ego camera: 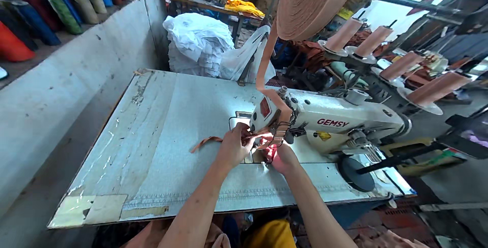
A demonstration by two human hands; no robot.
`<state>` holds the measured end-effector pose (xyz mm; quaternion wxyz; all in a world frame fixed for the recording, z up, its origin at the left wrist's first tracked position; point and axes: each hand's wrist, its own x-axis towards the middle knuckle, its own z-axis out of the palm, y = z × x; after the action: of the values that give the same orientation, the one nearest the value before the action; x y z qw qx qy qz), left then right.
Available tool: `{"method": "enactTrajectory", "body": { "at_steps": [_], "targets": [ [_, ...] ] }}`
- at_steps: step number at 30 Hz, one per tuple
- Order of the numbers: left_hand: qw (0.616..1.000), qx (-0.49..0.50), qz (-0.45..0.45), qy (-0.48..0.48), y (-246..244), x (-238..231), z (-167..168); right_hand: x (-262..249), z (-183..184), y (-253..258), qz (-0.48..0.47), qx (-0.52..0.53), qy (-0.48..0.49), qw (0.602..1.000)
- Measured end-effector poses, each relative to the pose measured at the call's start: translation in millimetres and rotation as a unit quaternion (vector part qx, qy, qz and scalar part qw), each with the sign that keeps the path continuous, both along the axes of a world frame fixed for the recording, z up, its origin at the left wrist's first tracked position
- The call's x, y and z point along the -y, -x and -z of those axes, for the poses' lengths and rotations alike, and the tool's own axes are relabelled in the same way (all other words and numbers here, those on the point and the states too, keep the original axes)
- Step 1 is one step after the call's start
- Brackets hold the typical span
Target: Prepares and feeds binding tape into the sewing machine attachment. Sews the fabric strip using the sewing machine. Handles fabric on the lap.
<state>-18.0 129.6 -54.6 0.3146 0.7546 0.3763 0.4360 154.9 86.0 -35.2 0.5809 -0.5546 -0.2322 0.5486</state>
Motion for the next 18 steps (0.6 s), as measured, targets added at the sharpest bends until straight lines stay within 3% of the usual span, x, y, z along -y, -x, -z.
{"method": "enactTrajectory", "body": {
  "at_steps": [3,6,12,18],
  "targets": [
    [0.997,-0.064,0.027,0.037,9.3,0.2,-10.5,4.1,-0.9,0.6,0.005,-0.019,-0.011,1.000],
    [0.997,-0.056,0.038,0.044,16.6,-2.0,-15.7,5.8,6.3,-3.7,0.006,-0.043,-0.058,0.997],
    [0.998,-0.052,-0.035,-0.023,9.8,-0.3,-7.5,4.2,5.3,3.2,0.026,-0.023,-0.058,0.998],
    [0.997,-0.046,-0.020,-0.057,3.9,-0.1,-1.5,-2.7,3.6,3.7,0.084,-0.054,-0.040,0.994]
  ]
}}
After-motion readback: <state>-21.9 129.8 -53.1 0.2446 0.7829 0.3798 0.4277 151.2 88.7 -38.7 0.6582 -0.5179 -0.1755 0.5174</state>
